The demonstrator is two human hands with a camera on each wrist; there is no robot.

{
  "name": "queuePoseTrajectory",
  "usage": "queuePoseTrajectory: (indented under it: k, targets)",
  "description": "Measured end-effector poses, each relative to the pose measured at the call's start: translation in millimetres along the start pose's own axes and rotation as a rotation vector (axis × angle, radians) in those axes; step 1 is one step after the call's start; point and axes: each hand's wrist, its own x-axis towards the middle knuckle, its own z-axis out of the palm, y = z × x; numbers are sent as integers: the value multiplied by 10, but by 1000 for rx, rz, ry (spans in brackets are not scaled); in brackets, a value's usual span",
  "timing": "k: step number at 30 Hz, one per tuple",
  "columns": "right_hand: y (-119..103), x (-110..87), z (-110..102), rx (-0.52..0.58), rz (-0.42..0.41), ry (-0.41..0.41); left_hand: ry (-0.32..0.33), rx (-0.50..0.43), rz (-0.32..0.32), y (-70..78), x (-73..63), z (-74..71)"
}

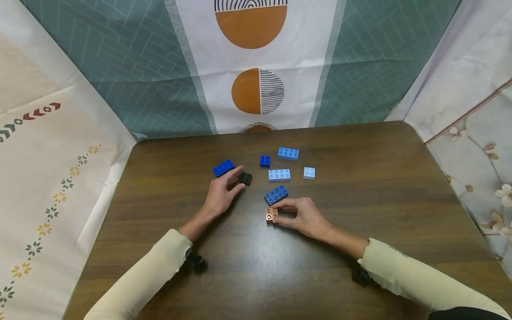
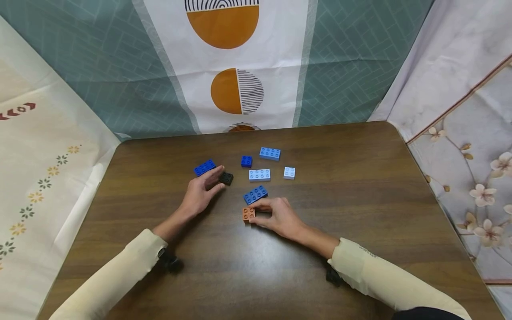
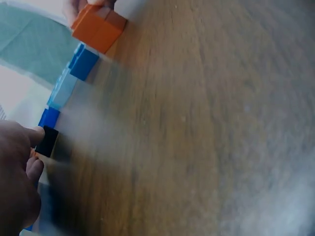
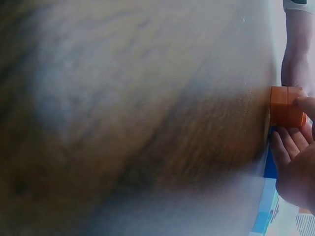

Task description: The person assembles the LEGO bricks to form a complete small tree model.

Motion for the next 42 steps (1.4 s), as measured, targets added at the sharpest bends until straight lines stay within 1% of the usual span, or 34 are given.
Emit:
queuePoseTrajectory:
  k: [6,13,19,24,28,31,35,42]
  targets:
    - [-22,-25,16,-2,19,-18,-12,9,-12,-49,-4,7]
    - [-17,-42,39,4,30,-10,-30,17,-21,-57,-7,3]
    - [-9,-52,36,13,32,4,-43,22,-9,-57,22,-6]
    - [-14,-39,23,6,38,4,-39,12,-15,-66,47,-16]
    - [-18,-26,19,6,34,3,-26,14,-8,-62,42,-33]
    - [-18,-22,21,8,32,5,-17,9,-3,-35,20,-50]
    - [-17,-26,26,8,36,4,-11,1,5,61,-35,-69]
    - [-20,-14,19,-1,23,8,-21,-48,87,274,-135,-38]
